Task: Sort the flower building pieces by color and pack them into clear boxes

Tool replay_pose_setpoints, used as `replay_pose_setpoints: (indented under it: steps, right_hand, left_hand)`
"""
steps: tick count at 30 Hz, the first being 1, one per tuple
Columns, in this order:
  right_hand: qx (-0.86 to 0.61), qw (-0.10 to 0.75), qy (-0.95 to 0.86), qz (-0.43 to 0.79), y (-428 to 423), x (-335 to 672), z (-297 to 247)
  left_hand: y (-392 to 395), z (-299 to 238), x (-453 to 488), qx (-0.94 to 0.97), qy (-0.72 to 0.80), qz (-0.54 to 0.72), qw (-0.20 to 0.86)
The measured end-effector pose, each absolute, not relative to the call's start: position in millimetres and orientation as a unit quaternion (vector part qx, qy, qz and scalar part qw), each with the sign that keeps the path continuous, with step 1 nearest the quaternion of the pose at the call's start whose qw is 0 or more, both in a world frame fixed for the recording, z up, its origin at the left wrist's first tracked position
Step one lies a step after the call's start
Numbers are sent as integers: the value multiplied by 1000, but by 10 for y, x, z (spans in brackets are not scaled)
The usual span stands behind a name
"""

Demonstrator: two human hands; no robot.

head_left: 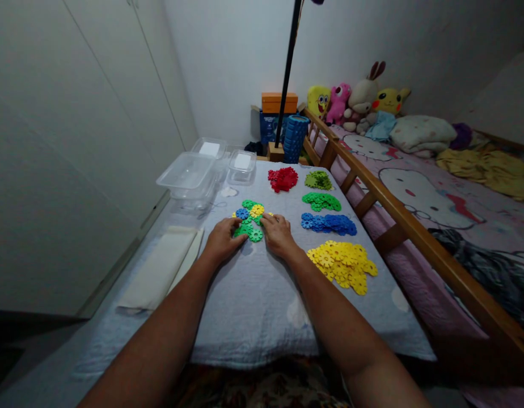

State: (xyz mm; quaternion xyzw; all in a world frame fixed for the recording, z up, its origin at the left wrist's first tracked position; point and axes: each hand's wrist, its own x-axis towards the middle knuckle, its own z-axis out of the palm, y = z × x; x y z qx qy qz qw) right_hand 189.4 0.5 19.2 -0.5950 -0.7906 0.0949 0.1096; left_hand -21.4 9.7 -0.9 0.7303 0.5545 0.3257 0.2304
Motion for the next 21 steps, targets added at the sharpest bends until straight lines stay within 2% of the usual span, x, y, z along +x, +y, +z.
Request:
replay_pose_setpoints:
  steps: [10,21]
  right_hand:
    - [-613,174,-769,62,-83,1933,148]
    - [-638,155,-749,94,-147,1959,219]
  left_hand:
    - [94,16,-214,737,556,314,220]
    - [96,-4,-210,736,555,318,222]
